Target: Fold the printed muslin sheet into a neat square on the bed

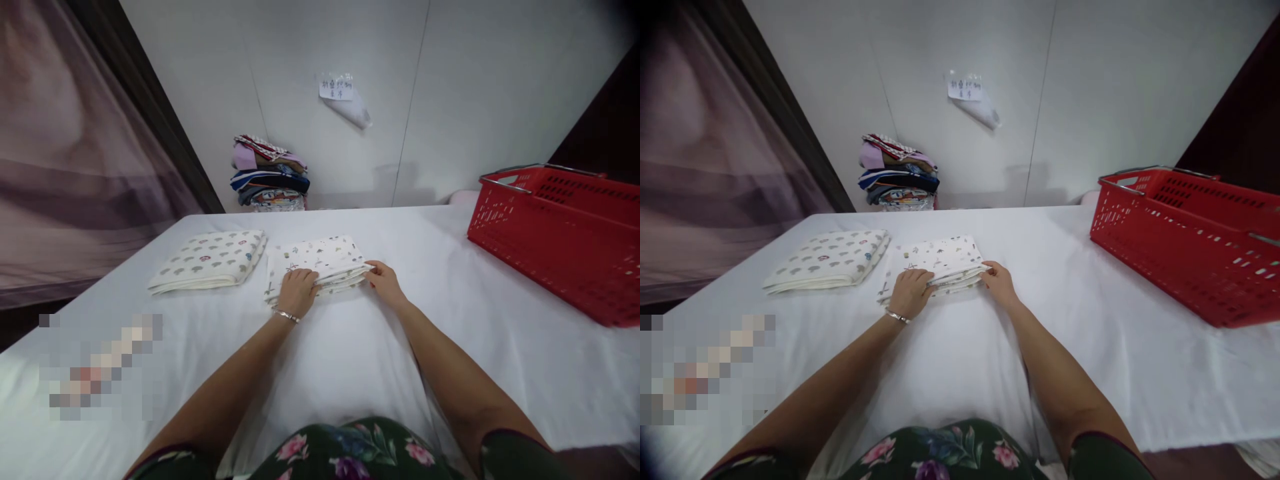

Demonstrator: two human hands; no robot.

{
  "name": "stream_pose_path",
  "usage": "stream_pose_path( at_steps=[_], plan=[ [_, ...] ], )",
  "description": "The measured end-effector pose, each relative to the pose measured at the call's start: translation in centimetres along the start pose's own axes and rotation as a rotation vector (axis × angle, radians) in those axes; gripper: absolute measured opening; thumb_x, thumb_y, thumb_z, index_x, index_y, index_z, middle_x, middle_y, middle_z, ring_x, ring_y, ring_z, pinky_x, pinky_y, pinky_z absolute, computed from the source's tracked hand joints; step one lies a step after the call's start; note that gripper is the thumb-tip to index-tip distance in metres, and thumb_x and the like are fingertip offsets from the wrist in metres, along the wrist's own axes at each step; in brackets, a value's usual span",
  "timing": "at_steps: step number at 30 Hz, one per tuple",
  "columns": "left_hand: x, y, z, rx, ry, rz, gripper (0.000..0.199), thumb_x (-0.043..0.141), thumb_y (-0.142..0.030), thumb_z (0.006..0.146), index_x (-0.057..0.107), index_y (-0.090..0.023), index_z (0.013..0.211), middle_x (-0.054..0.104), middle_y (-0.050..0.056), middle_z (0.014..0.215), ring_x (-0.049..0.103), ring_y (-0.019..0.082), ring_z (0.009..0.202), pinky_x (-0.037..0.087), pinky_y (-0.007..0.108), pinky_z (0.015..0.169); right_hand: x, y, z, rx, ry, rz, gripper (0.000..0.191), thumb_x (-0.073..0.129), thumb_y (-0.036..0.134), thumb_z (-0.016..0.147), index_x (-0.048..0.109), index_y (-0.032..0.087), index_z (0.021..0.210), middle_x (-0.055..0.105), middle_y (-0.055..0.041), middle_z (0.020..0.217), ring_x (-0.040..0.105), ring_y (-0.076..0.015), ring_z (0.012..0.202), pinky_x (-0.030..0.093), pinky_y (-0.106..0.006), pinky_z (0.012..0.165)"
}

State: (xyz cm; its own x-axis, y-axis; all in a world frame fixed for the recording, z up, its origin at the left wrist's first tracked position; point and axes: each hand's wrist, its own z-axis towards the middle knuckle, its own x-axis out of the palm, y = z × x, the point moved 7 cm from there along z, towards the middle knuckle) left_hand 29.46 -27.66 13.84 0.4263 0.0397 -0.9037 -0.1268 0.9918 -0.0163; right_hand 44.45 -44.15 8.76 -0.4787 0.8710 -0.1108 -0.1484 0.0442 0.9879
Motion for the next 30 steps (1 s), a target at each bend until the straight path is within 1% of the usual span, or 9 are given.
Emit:
stream_pose_path(
  at_steps=[3, 5, 8, 10, 14, 18, 23, 26, 30],
  plan=[
    [0.0, 0.6, -0.2, 0.008, -0.048, -0.026, 0.020, 0.044, -0.020, 0.084, 0.059, -0.018, 0.097, 0.060, 0.010, 0.105, 0.051, 0.023, 0.100, 0.037, 0.039, 0.086, 0.0, -0.2, 0.2, 0.005, -0.006, 0.019, 0.036, 0.059, 0.034, 0.065, 0.061, 0.016, 0.097, 0.047, 0.0063, 0.053, 0.043, -0.0085, 0.045, 0.034, -0.022, 0.045],
    [0.3, 0.4, -0.5, 0.061, -0.057, -0.038, 0.022, 0.040, -0.015, 0.084, 0.061, -0.018, 0.091, 0.059, 0.010, 0.110, 0.050, 0.022, 0.103, 0.038, 0.038, 0.086, 0.1, -0.4, 0.4, 0.013, -0.010, 0.027, 0.036, 0.059, 0.034, 0.065, 0.061, 0.016, 0.096, 0.047, 0.0066, 0.052, 0.042, -0.0086, 0.044, 0.034, -0.022, 0.044],
    [1.0, -0.2, -1.0, 0.157, -0.021, -0.030, 0.029, 0.037, -0.009, 0.083, 0.064, -0.020, 0.083, 0.056, 0.008, 0.119, 0.046, 0.022, 0.113, 0.037, 0.040, 0.091, 0.1, -0.7, 0.5, 0.027, -0.009, 0.042, 0.036, 0.060, 0.033, 0.065, 0.060, 0.017, 0.097, 0.046, 0.0072, 0.051, 0.042, -0.0087, 0.044, 0.033, -0.022, 0.044],
    [1.3, -0.5, -1.1, 0.179, 0.008, -0.009, 0.030, 0.039, -0.007, 0.081, 0.066, -0.022, 0.085, 0.053, 0.006, 0.126, 0.043, 0.022, 0.118, 0.034, 0.042, 0.095, 0.1, -0.7, 0.4, 0.035, -0.008, 0.056, 0.036, 0.060, 0.033, 0.064, 0.060, 0.017, 0.097, 0.046, 0.0073, 0.051, 0.043, -0.0086, 0.044, 0.033, -0.022, 0.044],
    [1.1, -1.0, -0.8, 0.129, 0.008, 0.028, 0.024, 0.046, -0.018, 0.081, 0.064, -0.022, 0.097, 0.045, 0.007, 0.134, 0.037, 0.025, 0.124, 0.027, 0.046, 0.102, 0.0, -0.6, 0.2, 0.058, -0.013, 0.065, 0.037, 0.060, 0.032, 0.064, 0.060, 0.017, 0.097, 0.050, 0.0059, 0.056, 0.043, -0.0083, 0.045, 0.033, -0.021, 0.043],
    [1.4, -1.6, -0.3, 0.097, 0.017, 0.030, 0.021, 0.050, -0.033, 0.082, 0.066, -0.021, 0.090, 0.043, 0.009, 0.136, 0.034, 0.027, 0.126, 0.023, 0.050, 0.103, 0.0, -0.7, 0.2, 0.053, -0.009, 0.057, 0.036, 0.060, 0.032, 0.064, 0.060, 0.017, 0.097, 0.049, 0.0062, 0.056, 0.043, -0.0082, 0.045, 0.033, -0.021, 0.044],
    [2.0, -1.3, 0.1, 0.058, 0.008, -0.023, 0.023, 0.047, -0.029, 0.084, 0.068, -0.022, 0.080, 0.046, 0.006, 0.134, 0.033, 0.025, 0.127, 0.022, 0.050, 0.103, 0.0, -1.2, 0.4, 0.044, -0.003, 0.043, 0.037, 0.060, 0.032, 0.063, 0.060, 0.017, 0.097, 0.047, 0.0067, 0.056, 0.043, -0.0085, 0.047, 0.033, -0.022, 0.045],
    [2.0, -0.9, -0.1, 0.078, 0.007, -0.083, 0.022, 0.046, -0.027, 0.084, 0.067, -0.024, 0.079, 0.048, 0.003, 0.132, 0.033, 0.024, 0.127, 0.021, 0.049, 0.104, 0.0, -1.4, 0.3, 0.036, -0.001, 0.010, 0.037, 0.060, 0.031, 0.063, 0.060, 0.017, 0.097, 0.047, 0.0062, 0.058, 0.043, -0.0088, 0.050, 0.034, -0.022, 0.048],
    [1.9, -0.5, -0.7, 0.119, 0.018, -0.143, 0.020, 0.047, -0.026, 0.083, 0.067, -0.025, 0.078, 0.047, 0.002, 0.132, 0.031, 0.023, 0.129, 0.021, 0.049, 0.105, 0.2, -1.7, 0.1, 0.040, 0.052, -0.091, 0.032, 0.059, 0.030, 0.064, 0.062, 0.019, 0.094, 0.051, 0.0052, 0.061, 0.044, -0.0089, 0.052, 0.035, -0.022, 0.050]
  ],
)
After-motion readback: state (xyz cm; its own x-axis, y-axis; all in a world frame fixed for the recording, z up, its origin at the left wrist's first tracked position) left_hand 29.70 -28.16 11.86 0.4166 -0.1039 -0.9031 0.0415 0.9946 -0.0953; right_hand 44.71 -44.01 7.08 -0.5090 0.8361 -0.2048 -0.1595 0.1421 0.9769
